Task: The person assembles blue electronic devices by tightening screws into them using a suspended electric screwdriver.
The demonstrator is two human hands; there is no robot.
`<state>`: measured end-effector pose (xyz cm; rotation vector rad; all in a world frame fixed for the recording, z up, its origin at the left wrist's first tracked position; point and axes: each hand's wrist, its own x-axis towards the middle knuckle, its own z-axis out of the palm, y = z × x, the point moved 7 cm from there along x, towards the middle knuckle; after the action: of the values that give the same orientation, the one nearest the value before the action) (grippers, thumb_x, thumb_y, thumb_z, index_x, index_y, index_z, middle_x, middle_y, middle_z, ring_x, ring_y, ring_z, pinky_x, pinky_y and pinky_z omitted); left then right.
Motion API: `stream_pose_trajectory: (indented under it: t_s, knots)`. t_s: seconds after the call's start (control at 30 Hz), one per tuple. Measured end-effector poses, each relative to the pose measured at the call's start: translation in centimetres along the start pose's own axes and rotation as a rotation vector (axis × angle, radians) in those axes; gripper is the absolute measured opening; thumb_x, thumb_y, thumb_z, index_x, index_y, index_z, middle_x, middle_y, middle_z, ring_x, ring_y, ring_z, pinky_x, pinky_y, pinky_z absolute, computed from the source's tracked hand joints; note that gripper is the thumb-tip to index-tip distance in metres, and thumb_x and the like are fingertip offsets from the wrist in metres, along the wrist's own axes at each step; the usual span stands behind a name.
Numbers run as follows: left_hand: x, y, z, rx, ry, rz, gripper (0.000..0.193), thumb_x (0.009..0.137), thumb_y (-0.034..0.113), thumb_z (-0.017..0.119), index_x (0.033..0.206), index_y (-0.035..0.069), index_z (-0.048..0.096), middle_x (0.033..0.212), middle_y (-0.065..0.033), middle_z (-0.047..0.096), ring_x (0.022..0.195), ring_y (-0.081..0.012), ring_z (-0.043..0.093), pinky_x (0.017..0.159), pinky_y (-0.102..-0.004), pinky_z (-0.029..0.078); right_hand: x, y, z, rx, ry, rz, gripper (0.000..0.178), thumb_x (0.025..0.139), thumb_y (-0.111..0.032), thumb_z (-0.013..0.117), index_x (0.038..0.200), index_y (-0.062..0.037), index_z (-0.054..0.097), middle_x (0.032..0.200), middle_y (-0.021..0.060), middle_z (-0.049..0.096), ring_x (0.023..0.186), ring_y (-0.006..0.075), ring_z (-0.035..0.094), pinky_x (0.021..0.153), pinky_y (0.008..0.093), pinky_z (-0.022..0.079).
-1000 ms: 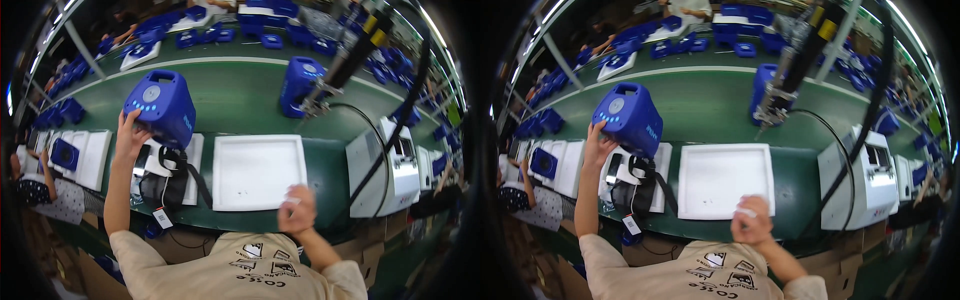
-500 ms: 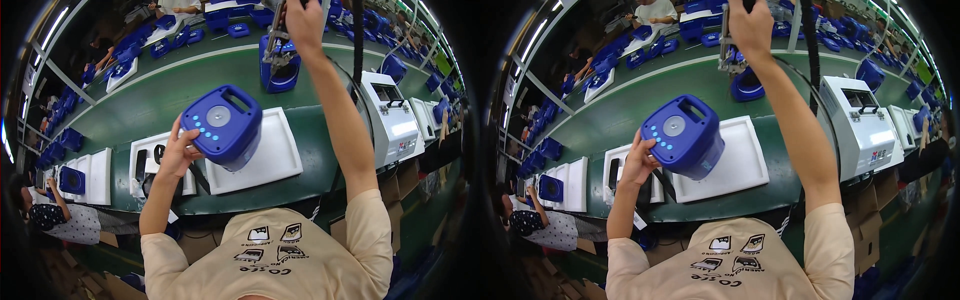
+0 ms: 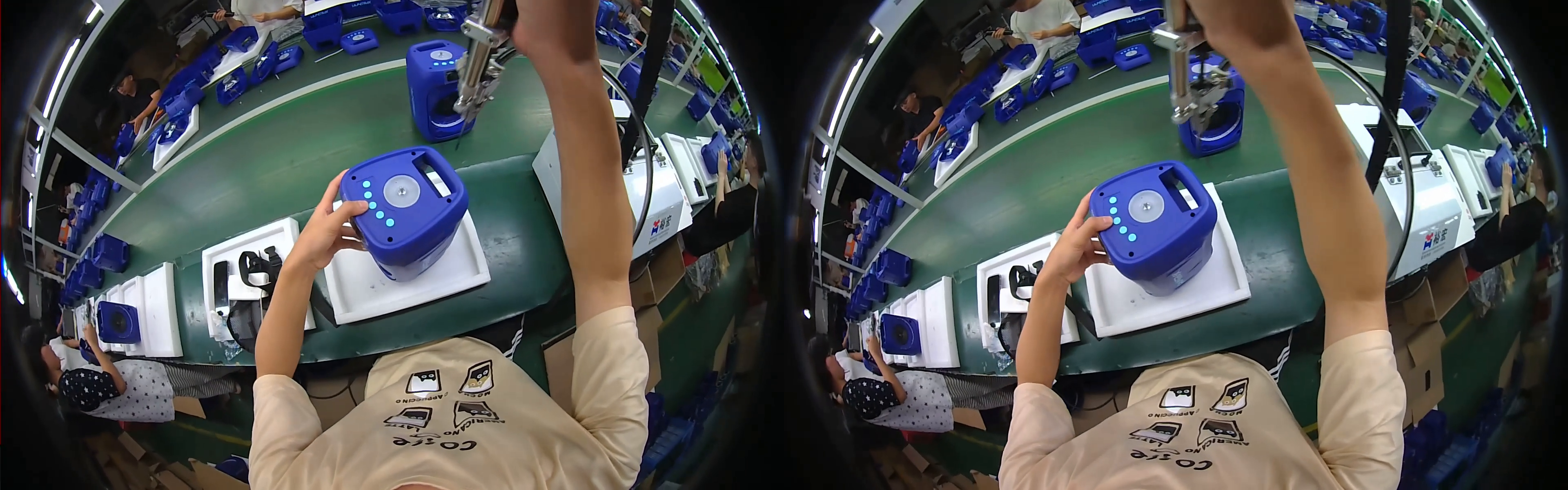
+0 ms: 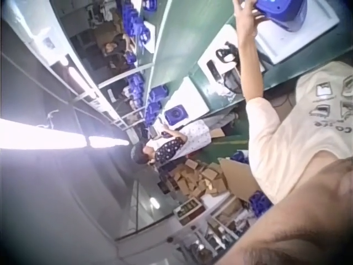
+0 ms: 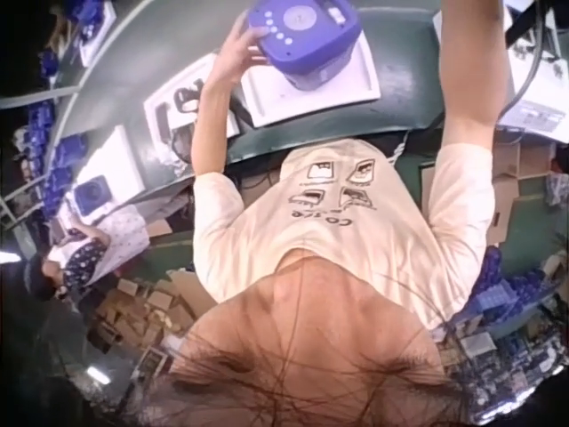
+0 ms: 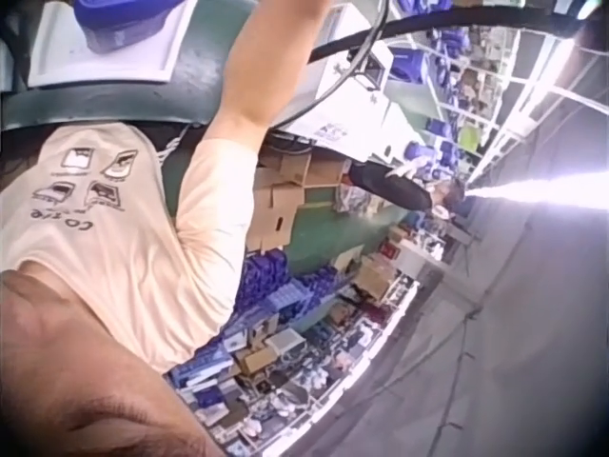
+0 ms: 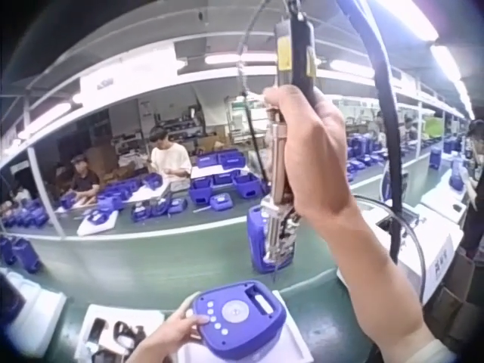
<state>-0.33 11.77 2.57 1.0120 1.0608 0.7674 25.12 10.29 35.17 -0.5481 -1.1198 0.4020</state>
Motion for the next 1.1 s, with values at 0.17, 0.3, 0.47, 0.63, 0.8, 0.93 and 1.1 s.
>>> stream_pose_trajectory:
  t_s: [0.17,0.3,0.47,0.63,0.8,0.93,1.1]
  knots:
    - [-0.3,-1.4,-0.9,0.005,0.131,0.073,0.084,0.086,0.029,0.070,0.161,0.024,0.032,0.110,-0.0132,0.067,0.075,-0.0207,0.071,0.063,-0.0403,0.063,-1.5,2.4,3.1,0.171,-0.193,-0.021,0.028,0.098,-0.030,0.063,0.092,-0.0033,0.062,0.059,-0.0012,0.051,0.043,0.0090,0.051,0.040,0.0245,0.043]
    - [0.4,-2.4,-0.9,-0.097,0.162,0.128,0.081,0.085,0.030,0.069,0.159,0.026,0.037,0.121,-0.0071,0.063,0.097,-0.0174,0.067,0.066,-0.0338,0.059,-2.4,5.0,3.9,0.221,-0.171,0.114,0.027,0.099,-0.031,0.064,0.094,-0.0049,0.062,0.057,-0.0018,0.050,0.043,0.0083,0.050,0.039,0.0240,0.041]
    - [0.3,-2.2,-0.7,-0.073,0.160,0.105,0.078,0.085,0.030,0.068,0.157,0.027,0.039,0.128,-0.0072,0.060,0.107,-0.0189,0.064,0.070,-0.0339,0.058,-2.4,6.2,3.8,0.249,-0.184,0.023,0.029,0.099,-0.032,0.064,0.096,-0.0035,0.062,0.066,-0.0020,0.051,0.045,0.0064,0.050,0.039,0.0231,0.042]
    - [0.6,-2.2,-0.7,-0.093,0.143,0.138,0.077,0.085,0.029,0.067,0.157,0.027,0.039,0.133,-0.0089,0.059,0.111,-0.0210,0.063,0.075,-0.0372,0.058,-2.7,6.7,3.9,0.215,-0.177,0.066,0.030,0.099,-0.034,0.064,0.096,-0.0040,0.061,0.064,-0.0025,0.049,0.045,0.0062,0.050,0.038,0.0224,0.041]
    - [0.4,-2.3,-0.6,-0.094,0.146,0.124,0.077,0.086,0.029,0.066,0.157,0.027,0.038,0.133,-0.0092,0.058,0.112,-0.0216,0.063,0.077,-0.0390,0.058,-3.3,7.4,4.3,0.235,-0.178,0.125,0.029,0.099,-0.034,0.064,0.094,-0.0051,0.060,0.060,-0.0033,0.047,0.044,0.0060,0.049,0.038,0.0221,0.040]
    - [0.6,-2.5,-0.6,-0.097,0.140,0.138,0.077,0.086,0.028,0.066,0.158,0.027,0.038,0.132,-0.0092,0.058,0.111,-0.0215,0.062,0.077,-0.0393,0.058,-3.4,8.7,4.4,0.253,-0.171,0.195,0.028,0.099,-0.033,0.065,0.093,-0.0064,0.060,0.059,-0.0032,0.048,0.043,0.0063,0.048,0.038,0.0227,0.039]
    - [0.8,-2.4,-0.4,-0.099,0.145,0.141,0.078,0.086,0.029,0.065,0.158,0.026,0.036,0.134,-0.0095,0.057,0.113,-0.0213,0.061,0.077,-0.0388,0.059,-3.9,10.2,4.3,0.206,-0.183,0.277,0.026,0.098,-0.032,0.066,0.090,-0.0079,0.058,0.058,-0.0024,0.049,0.042,0.0076,0.047,0.039,0.0232,0.039]
